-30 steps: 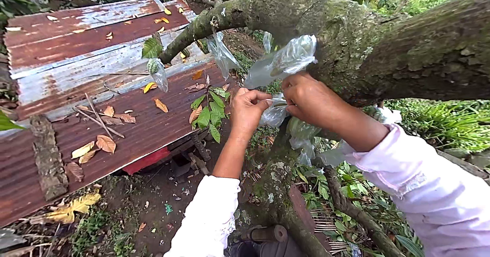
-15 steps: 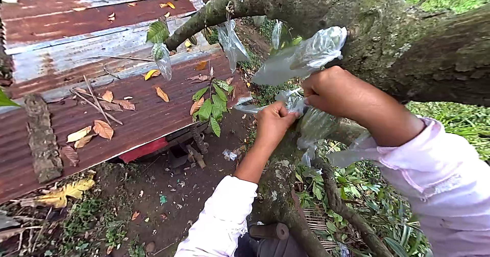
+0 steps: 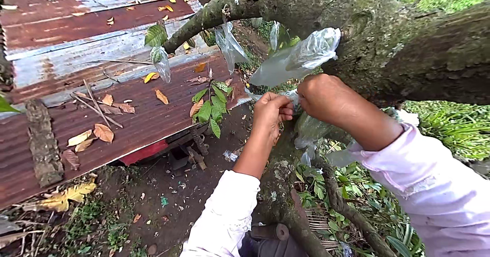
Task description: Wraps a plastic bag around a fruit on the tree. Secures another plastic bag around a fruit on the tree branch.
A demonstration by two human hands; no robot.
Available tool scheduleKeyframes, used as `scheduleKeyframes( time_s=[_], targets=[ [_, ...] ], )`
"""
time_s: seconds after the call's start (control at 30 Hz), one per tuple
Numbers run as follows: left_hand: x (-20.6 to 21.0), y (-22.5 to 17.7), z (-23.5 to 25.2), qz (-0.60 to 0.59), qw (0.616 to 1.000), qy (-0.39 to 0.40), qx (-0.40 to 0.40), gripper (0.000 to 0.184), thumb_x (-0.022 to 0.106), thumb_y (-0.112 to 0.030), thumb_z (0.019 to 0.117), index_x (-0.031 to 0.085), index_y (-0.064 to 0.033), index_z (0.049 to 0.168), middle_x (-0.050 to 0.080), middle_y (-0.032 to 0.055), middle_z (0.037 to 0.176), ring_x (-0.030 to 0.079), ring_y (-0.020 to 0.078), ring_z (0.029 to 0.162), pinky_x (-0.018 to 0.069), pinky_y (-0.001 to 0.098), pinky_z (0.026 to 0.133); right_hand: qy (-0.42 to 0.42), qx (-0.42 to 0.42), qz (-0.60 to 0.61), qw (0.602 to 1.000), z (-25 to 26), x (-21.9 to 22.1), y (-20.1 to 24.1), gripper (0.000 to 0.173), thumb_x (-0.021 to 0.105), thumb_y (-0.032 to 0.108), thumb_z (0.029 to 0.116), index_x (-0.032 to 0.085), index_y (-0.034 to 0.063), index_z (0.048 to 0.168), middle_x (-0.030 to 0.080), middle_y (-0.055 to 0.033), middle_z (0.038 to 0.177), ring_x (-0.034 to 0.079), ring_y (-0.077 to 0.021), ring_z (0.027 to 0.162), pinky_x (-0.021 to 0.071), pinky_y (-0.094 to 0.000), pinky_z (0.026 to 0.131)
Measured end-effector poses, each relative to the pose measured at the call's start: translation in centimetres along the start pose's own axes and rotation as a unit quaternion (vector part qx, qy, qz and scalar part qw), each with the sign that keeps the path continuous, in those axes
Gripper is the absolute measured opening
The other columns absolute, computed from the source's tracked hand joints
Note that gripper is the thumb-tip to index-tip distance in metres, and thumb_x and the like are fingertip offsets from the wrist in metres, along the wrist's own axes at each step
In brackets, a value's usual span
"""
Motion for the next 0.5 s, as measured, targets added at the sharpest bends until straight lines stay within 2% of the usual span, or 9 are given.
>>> scheduleKeyframes(
  time_s=[0.1, 0.2, 0.3, 0.4, 0.5],
  targets=[
    [-0.2, 0.7, 0.0, -0.122, 0.993, 0.009, -0.005, 0.014, 0.058, 0.001, 0.0989, 0.051, -0.0072, 0.092, 0.066, 0.0066, 0.079, 0.065, 0.011, 0.063, 0.0562, 0.023, 0.061, 0.003, -0.019, -0.002, 1.0, -0.2, -0.1, -0.1, 0.014, 0.064, 0.003, 0.0963, 0.069, -0.0056, 0.087, 0.066, -0.0229, 0.096, 0.067, -0.0411, 0.093, 0.0526, -0.0587, 0.081],
    [0.3, 1.6, 0.5, -0.194, 0.98, 0.046, -0.021, 0.012, 0.054, 0.0, 0.0995, 0.051, -0.0093, 0.092, 0.066, 0.0065, 0.084, 0.056, 0.0078, 0.059, 0.0484, 0.0195, 0.056, -0.049, -0.043, -0.017, 0.998, -1.3, 0.5, -0.1, 0.014, 0.067, 0.006, 0.095, 0.07, -0.0039, 0.085, 0.067, -0.0221, 0.096, 0.065, -0.0423, 0.101, 0.0536, -0.0567, 0.082],
    [1.0, 2.2, 0.9, -0.2, 0.976, 0.065, -0.051, 0.014, 0.054, 0.001, 0.0984, 0.051, -0.0107, 0.09, 0.062, 0.0047, 0.079, 0.054, 0.0083, 0.057, 0.0483, 0.0204, 0.055, -0.113, -0.051, -0.02, 0.992, -2.3, 1.2, 0.1, 0.009, 0.068, 0.003, 0.0938, 0.072, -0.0054, 0.092, 0.065, -0.0233, 0.098, 0.062, -0.044, 0.107, 0.0542, -0.0537, 0.085],
    [1.2, 1.5, 0.9, -0.092, 0.995, 0.024, -0.012, 0.023, 0.059, 0.007, 0.0949, 0.048, -0.0096, 0.084, 0.059, 0.0022, 0.067, 0.056, 0.0073, 0.053, 0.0509, 0.0196, 0.053, -0.147, -0.052, -0.01, 0.988, -2.6, 1.4, 0.2, 0.007, 0.071, 0.001, 0.0907, 0.07, -0.0051, 0.088, 0.065, -0.023, 0.095, 0.062, -0.0436, 0.105, 0.054, -0.0522, 0.083],
    [0.9, 0.5, 0.9, 0.122, 0.988, -0.032, 0.088, 0.029, 0.069, 0.008, 0.0877, 0.045, -0.0071, 0.08, 0.053, 0.0011, 0.062, 0.051, 0.0062, 0.046, 0.0472, 0.0196, 0.046, -0.147, -0.043, 0.004, 0.988, -2.5, 1.3, 0.1, 0.01, 0.07, 0.002, 0.0914, 0.066, -0.0058, 0.086, 0.064, -0.0233, 0.094, 0.063, -0.0434, 0.103, 0.0534, -0.0518, 0.084]
  ],
)
Point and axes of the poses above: each hand's wrist, its own z-axis towards the middle knuckle, its own x-axis out of the palm, y = z × x, the point moved 4 cm from there along z, towards the middle knuckle
